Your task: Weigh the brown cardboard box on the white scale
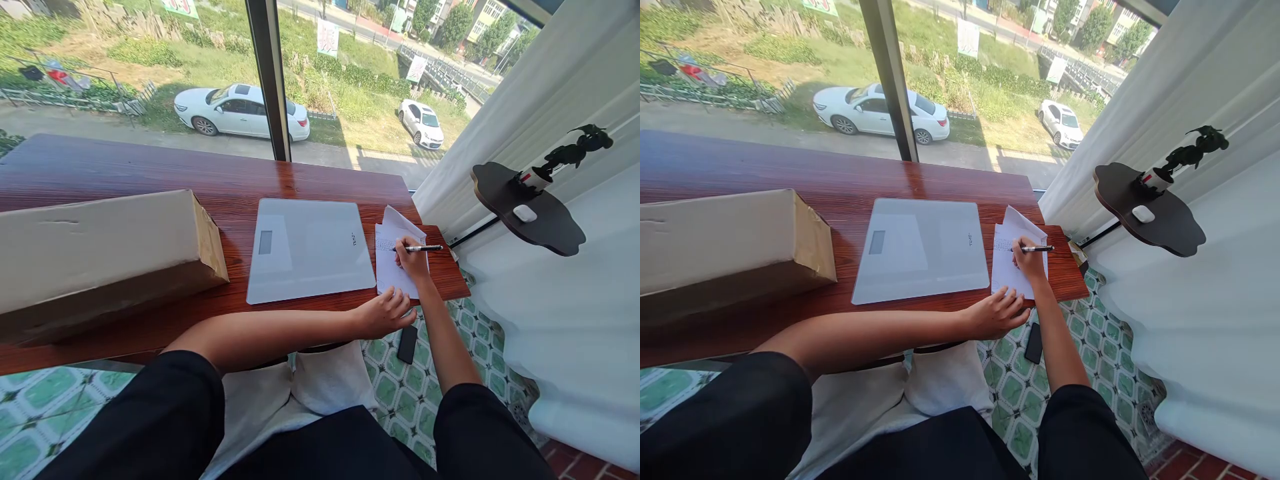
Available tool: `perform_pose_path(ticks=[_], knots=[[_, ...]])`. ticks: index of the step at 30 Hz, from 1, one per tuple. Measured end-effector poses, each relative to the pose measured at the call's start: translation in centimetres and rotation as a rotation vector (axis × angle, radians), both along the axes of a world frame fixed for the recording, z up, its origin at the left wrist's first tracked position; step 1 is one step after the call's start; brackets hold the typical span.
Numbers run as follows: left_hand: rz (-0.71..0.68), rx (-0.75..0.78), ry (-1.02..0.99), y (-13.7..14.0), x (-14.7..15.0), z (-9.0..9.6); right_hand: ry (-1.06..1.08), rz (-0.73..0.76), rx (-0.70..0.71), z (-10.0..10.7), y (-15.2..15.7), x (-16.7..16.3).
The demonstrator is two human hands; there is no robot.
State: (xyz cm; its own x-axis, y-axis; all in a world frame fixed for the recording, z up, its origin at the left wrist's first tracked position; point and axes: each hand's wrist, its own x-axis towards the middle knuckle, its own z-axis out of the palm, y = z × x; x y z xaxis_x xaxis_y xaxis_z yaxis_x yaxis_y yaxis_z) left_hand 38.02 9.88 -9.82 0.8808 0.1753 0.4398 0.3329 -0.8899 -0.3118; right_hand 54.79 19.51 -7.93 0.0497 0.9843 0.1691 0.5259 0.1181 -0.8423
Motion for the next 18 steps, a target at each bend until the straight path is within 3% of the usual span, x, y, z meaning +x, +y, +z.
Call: perform_pose_path(ticks=[18], knots=[[-0.002, 0.019, 0.005, -0.02, -0.17, 0.3, -0.015, -0.02, 0.015, -0.14, 0.06, 0.02]])
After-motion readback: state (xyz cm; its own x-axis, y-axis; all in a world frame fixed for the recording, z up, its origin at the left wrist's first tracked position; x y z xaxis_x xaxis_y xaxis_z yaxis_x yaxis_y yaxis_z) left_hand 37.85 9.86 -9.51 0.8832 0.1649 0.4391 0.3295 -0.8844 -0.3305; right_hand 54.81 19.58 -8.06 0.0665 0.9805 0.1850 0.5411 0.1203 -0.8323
